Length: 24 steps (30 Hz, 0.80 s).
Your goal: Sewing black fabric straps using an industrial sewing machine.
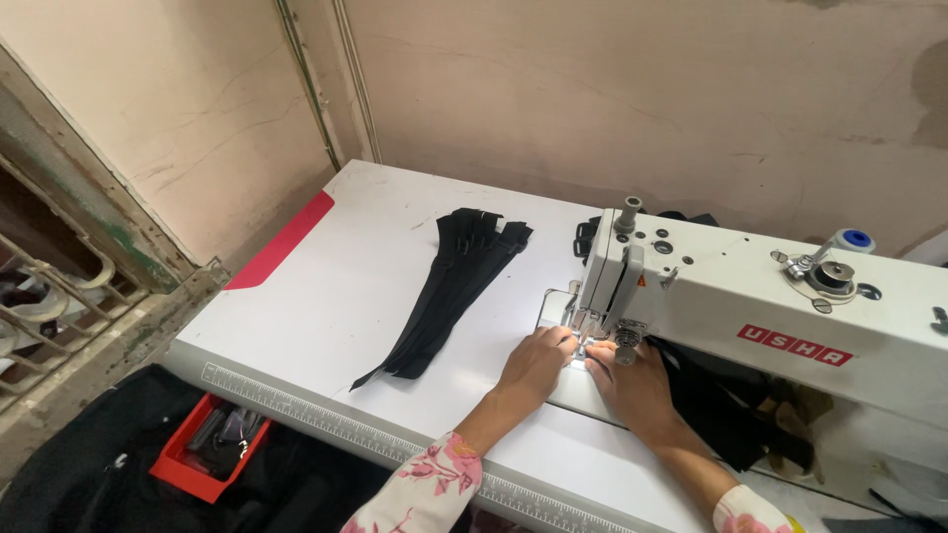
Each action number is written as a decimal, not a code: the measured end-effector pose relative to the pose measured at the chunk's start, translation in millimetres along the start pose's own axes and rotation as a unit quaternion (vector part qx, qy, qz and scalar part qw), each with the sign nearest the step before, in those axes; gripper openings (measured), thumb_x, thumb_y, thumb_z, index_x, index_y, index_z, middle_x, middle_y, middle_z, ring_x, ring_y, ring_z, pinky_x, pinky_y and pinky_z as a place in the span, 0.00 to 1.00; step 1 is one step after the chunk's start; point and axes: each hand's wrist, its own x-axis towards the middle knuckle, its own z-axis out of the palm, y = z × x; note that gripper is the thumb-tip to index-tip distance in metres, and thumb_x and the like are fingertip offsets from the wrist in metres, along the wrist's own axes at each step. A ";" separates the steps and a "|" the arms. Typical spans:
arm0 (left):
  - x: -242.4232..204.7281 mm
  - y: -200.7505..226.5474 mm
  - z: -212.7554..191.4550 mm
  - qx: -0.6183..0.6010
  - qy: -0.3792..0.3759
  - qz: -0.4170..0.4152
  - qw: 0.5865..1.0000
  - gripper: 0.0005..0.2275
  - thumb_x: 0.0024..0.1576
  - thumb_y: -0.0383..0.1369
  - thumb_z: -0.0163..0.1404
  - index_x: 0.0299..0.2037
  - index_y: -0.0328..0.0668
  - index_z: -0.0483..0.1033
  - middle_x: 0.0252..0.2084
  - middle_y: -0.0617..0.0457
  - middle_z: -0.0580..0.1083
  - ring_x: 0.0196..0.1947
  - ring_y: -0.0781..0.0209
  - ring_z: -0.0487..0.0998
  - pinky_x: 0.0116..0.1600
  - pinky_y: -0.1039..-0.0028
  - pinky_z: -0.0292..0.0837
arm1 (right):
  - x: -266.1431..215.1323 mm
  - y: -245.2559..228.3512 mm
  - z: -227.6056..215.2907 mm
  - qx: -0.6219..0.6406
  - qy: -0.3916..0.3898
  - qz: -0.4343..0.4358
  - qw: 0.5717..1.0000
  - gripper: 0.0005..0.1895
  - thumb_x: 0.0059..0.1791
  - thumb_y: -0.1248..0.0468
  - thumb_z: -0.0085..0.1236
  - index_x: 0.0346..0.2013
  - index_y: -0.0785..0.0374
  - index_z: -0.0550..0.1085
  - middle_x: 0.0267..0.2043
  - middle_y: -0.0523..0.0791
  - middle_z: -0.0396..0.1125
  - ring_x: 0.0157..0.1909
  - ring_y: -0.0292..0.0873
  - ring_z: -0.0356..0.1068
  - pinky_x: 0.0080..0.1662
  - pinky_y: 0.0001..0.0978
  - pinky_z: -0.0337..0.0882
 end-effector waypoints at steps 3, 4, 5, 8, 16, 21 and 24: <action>6.8 -6.6 -5.9 -0.036 -0.003 -0.007 0.999 0.09 0.55 0.25 0.55 0.44 0.36 0.80 0.52 0.47 0.76 0.51 0.47 0.76 0.55 0.62 0.72 | -7.9 10.2 6.2 0.002 0.033 -0.015 0.999 0.12 0.46 0.55 0.60 0.41 0.56 0.80 0.47 0.41 0.75 0.51 0.48 0.70 0.55 0.46 0.66; 12.5 -22.7 -5.0 -0.035 -0.002 -0.008 0.999 0.09 0.55 0.25 0.55 0.44 0.36 0.80 0.52 0.47 0.76 0.51 0.47 0.76 0.55 0.62 0.72 | -10.8 9.4 1.7 0.003 0.033 -0.016 0.999 0.12 0.46 0.55 0.60 0.41 0.56 0.80 0.47 0.41 0.75 0.51 0.48 0.70 0.55 0.46 0.66; 18.5 -38.4 -3.0 -0.043 0.000 -0.028 0.999 0.06 0.58 0.26 0.55 0.44 0.36 0.80 0.50 0.46 0.77 0.50 0.47 0.77 0.56 0.63 0.72 | -14.0 9.7 -2.8 0.001 0.023 -0.022 0.999 0.12 0.46 0.56 0.59 0.41 0.56 0.80 0.48 0.42 0.75 0.52 0.48 0.69 0.55 0.45 0.66; 43.8 -82.5 -29.7 -0.038 0.070 -0.100 0.992 0.06 0.58 0.27 0.55 0.44 0.37 0.82 0.47 0.44 0.79 0.47 0.46 0.78 0.54 0.63 0.73 | -22.4 11.5 -11.9 -0.014 0.023 -0.027 0.999 0.12 0.46 0.57 0.59 0.41 0.56 0.81 0.49 0.42 0.75 0.55 0.49 0.68 0.56 0.46 0.65; 76.1 -222.4 -74.0 0.085 0.217 -0.366 0.901 0.23 0.51 0.33 0.62 0.54 0.25 0.74 0.50 0.32 0.73 0.51 0.29 0.70 0.52 0.51 0.69 | -20.9 16.5 -27.6 0.009 -0.018 0.040 0.999 0.13 0.48 0.56 0.58 0.42 0.54 0.82 0.45 0.44 0.75 0.55 0.48 0.68 0.59 0.40 0.66; 67.0 -235.6 -68.5 -0.009 0.168 -0.413 0.895 0.10 0.57 0.35 0.58 0.44 0.39 0.82 0.42 0.48 0.81 0.45 0.49 0.81 0.50 0.59 0.76 | -21.8 15.5 -31.3 0.029 -0.014 0.022 0.999 0.12 0.47 0.57 0.59 0.40 0.58 0.82 0.46 0.46 0.75 0.54 0.50 0.68 0.58 0.42 0.66; 63.0 -185.2 -92.1 -0.110 0.264 -0.337 0.897 0.07 0.61 0.32 0.54 0.41 0.36 0.77 0.37 0.51 0.79 0.36 0.57 0.81 0.42 0.65 0.76 | -22.0 10.5 -38.4 0.035 -0.014 0.014 0.999 0.12 0.47 0.57 0.58 0.39 0.58 0.83 0.45 0.45 0.75 0.54 0.50 0.68 0.59 0.43 0.65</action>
